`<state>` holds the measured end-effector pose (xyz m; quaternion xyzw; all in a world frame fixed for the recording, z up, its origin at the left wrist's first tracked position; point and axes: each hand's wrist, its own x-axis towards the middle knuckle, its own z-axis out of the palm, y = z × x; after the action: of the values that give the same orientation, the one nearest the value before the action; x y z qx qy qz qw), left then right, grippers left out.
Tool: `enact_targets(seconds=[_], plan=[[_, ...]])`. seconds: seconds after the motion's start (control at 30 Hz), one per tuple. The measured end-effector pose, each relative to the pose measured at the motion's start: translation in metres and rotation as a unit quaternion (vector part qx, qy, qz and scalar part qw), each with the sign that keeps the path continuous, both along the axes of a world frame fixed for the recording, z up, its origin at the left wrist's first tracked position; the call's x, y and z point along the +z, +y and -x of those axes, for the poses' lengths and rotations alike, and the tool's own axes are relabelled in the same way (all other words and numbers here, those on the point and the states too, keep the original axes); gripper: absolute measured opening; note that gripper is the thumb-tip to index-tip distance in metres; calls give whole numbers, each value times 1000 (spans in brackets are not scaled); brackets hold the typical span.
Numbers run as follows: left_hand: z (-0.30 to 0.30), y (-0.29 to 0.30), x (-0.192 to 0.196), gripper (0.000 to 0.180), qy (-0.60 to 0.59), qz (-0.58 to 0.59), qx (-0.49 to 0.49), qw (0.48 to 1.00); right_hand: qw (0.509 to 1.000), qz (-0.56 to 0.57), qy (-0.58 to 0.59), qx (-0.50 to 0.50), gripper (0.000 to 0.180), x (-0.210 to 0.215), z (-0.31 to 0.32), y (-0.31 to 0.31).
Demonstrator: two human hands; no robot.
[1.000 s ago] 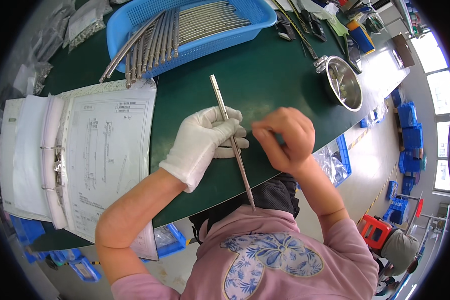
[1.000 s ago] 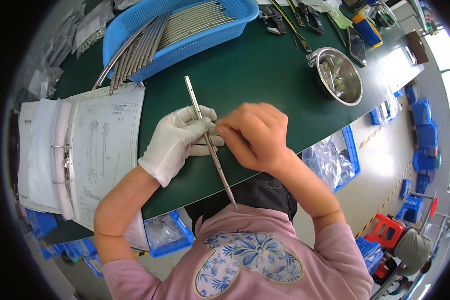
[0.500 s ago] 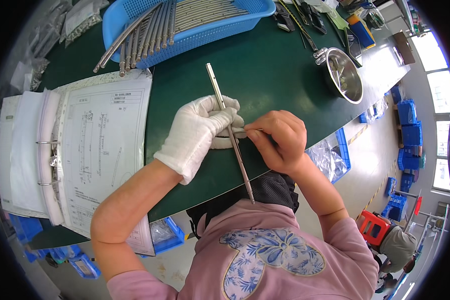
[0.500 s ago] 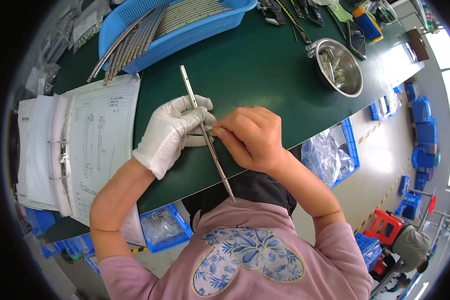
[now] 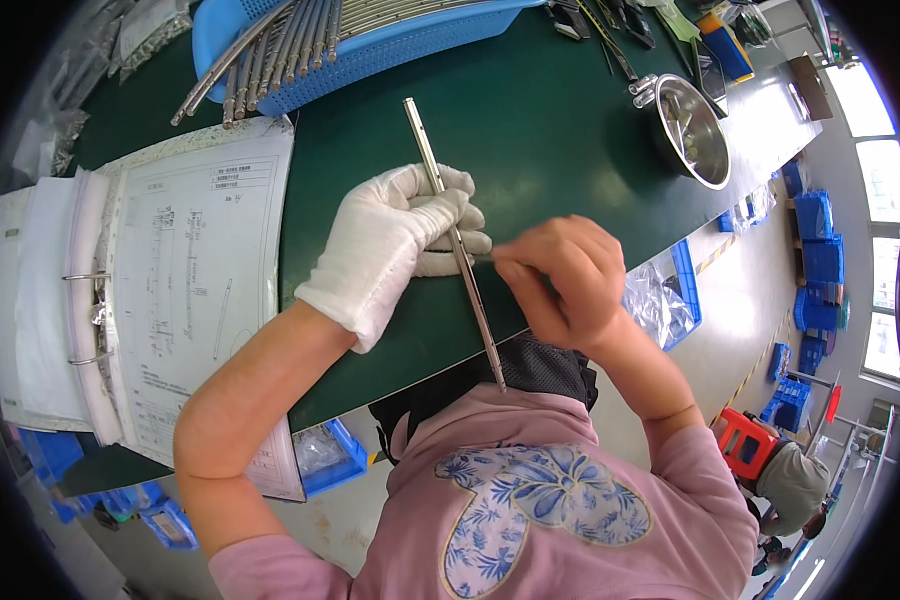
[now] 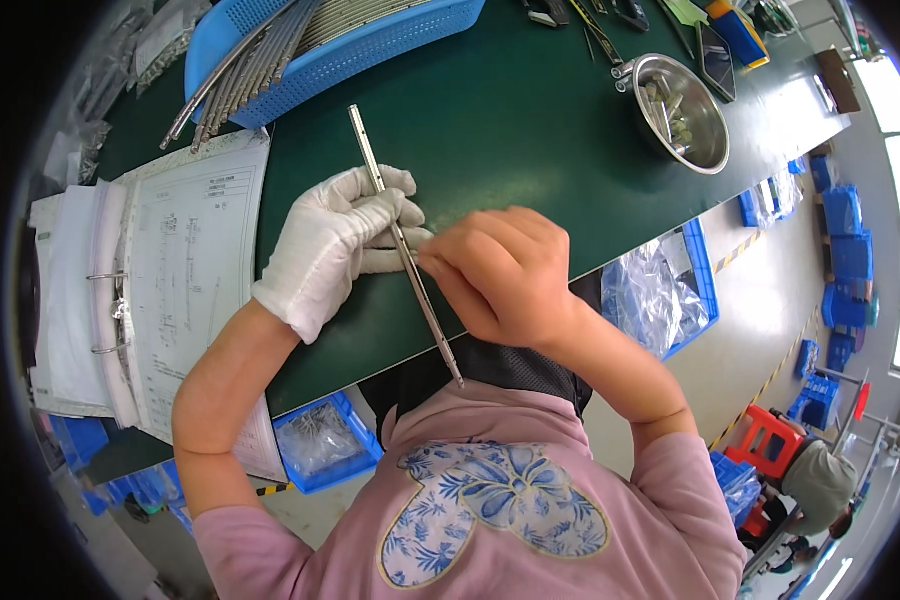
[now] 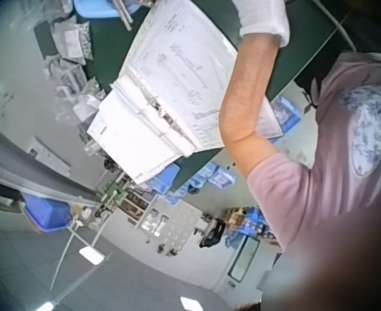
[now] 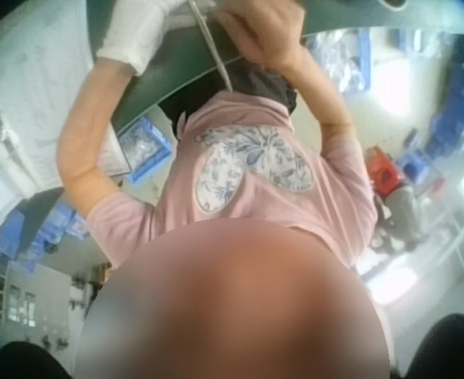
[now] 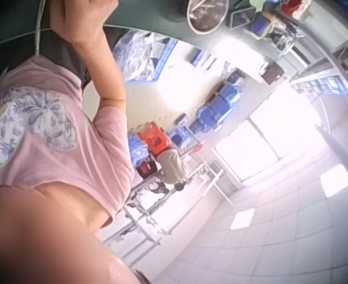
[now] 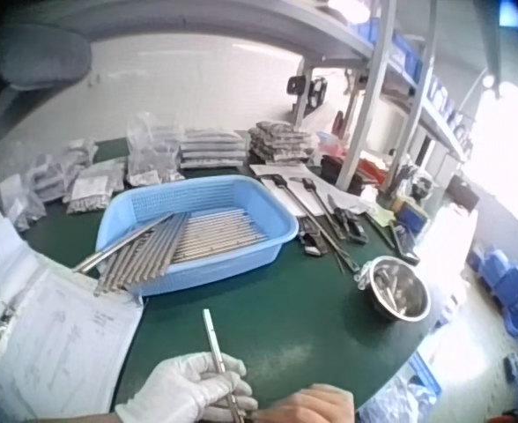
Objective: Manually inserting small metal pins or components into thin metal tubes at a factory workbench.
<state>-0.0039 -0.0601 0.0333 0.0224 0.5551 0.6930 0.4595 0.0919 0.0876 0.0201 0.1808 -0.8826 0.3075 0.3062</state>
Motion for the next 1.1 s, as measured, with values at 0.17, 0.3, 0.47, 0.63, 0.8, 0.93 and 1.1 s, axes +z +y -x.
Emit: enact_targets(seconds=[0.17,0.3,0.47,0.63,0.8,0.93,1.1], plan=[[-1,2,3,15,-3,11,4,1000,999,27,-25,-12,12,-9,-30,-3],[-1,1,4,15,11,13,1,1000,999,28,-34,-7,13,-10,-31,-2],[-2,1,4,15,15,17,3,1000,999,32,-26,2,14,-12,-29,-2],[-2,1,4,14,12,14,7,1000,1000,10,-19,-4,14,-9,-30,-3],[-2,0,5,14,17,16,1,1000,1000,-20,-14,7,16,-4,-28,-2],[-1,1,6,14,22,17,11,1000,1000,-11,5,-1,17,-6,-27,-6],[-1,-2,1,14,27,19,15,999,999,7,-31,21,17,-8,-49,-3]])
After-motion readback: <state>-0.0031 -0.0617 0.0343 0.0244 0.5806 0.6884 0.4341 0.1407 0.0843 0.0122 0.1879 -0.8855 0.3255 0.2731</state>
